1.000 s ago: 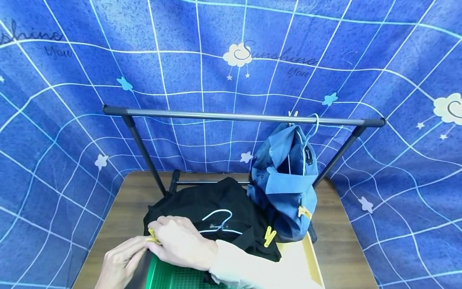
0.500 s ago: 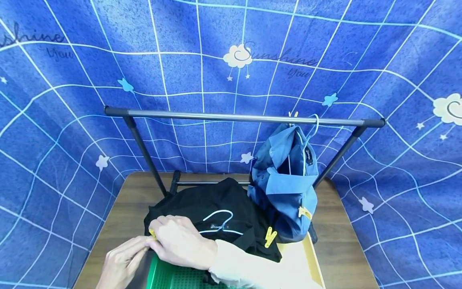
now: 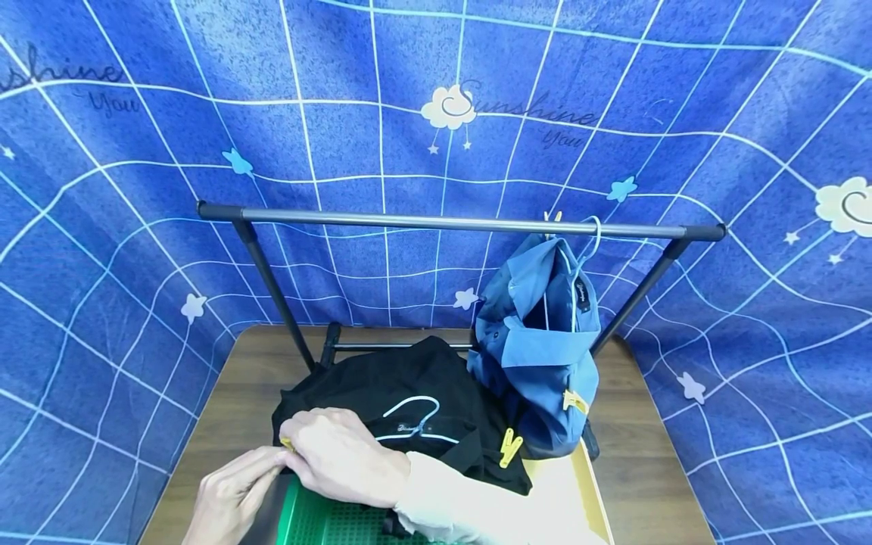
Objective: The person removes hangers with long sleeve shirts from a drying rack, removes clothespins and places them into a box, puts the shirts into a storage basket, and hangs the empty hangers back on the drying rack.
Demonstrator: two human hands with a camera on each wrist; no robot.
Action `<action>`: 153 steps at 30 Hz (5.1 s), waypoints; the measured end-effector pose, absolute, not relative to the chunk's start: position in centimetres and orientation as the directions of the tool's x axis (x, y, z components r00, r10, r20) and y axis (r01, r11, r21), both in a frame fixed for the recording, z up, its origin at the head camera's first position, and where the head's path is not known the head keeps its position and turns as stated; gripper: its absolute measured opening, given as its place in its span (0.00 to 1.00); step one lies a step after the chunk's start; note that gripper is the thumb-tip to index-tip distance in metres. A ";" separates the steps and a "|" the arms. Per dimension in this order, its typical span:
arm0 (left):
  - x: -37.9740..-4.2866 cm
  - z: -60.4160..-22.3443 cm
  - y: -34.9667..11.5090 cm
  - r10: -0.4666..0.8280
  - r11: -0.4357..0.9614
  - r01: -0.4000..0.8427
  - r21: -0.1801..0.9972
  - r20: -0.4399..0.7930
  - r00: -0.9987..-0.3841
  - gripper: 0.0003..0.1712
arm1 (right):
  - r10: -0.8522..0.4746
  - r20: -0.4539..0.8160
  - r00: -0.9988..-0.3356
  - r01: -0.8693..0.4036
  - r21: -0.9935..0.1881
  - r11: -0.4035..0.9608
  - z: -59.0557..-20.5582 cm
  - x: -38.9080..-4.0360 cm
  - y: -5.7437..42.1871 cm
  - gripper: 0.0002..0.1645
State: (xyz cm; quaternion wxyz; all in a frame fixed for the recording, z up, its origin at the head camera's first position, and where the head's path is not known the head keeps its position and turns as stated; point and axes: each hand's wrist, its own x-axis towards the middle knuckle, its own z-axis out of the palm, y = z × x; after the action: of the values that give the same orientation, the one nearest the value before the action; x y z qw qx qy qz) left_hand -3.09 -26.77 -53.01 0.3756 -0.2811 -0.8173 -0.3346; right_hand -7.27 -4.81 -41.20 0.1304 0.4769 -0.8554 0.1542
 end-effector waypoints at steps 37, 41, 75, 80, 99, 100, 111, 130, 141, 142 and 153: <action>-2.9 -52.9 -26.6 0.199 0.651 0.682 0.333 0.793 -0.576 0.26 | -0.697 0.405 -0.592 -0.804 -0.345 0.483 -39.6 -7.4 -3.6 0.07; -2.9 -52.9 -26.5 0.194 0.657 0.675 0.335 0.791 -0.581 0.27 | -0.681 0.413 -0.605 -0.791 -0.412 0.453 -39.3 -7.2 -3.2 0.08; -2.3 -52.8 -26.6 0.191 0.676 0.647 0.353 0.764 -0.617 0.26 | -0.589 0.429 -0.685 -0.651 -0.724 0.229 -36.5 -6.5 2.2 0.13; -2.3 -52.6 -26.6 0.192 0.677 0.641 0.361 0.754 -0.628 0.26 | -0.525 0.474 -0.707 -0.642 -0.741 0.196 -35.8 -6.6 3.9 0.14; -2.1 -52.1 -26.4 0.186 0.689 0.598 0.410 0.697 -0.693 0.26 | -0.342 0.441 -0.830 -0.531 -0.811 0.244 -35.7 -6.6 8.7 0.21; -2.1 -52.1 -26.4 0.184 0.692 0.594 0.410 0.696 -0.694 0.26 | -0.338 0.440 -0.832 -0.530 -0.811 0.248 -35.7 -6.6 8.9 0.21; -2.2 -52.5 -26.6 0.180 0.681 0.611 0.403 0.716 -0.674 0.26 | -0.281 0.455 -0.845 -0.526 -0.803 0.280 -35.6 -6.3 12.1 0.19; -2.3 -52.5 -26.2 0.178 0.673 0.613 0.415 0.714 -0.678 0.27 | -0.146 0.592 -0.793 -0.608 -0.754 0.248 -36.4 -4.1 22.0 0.26; -2.1 -52.4 -26.4 0.175 0.695 0.582 0.422 0.686 -0.706 0.23 | -0.101 0.581 -0.808 -0.590 -0.796 0.138 -39.6 -3.7 29.1 0.25; -2.0 -52.3 -26.5 0.177 0.701 0.573 0.424 0.675 -0.717 0.18 | -0.092 0.577 -0.811 -0.584 -0.799 0.143 -39.9 -3.7 29.6 0.25; -1.9 -52.2 -26.4 0.187 0.717 0.556 0.421 0.652 -0.734 0.12 | 0.076 0.445 -0.892 -0.432 -0.891 0.142 -43.8 -3.4 34.6 0.20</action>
State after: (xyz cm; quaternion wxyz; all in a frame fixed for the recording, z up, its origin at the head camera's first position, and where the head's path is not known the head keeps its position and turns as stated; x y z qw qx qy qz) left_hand -1.87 -26.40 -52.25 0.2965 -0.2118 -0.8777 -0.3112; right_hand -3.44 34.58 -43.84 0.1972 0.1220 -0.7294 0.6436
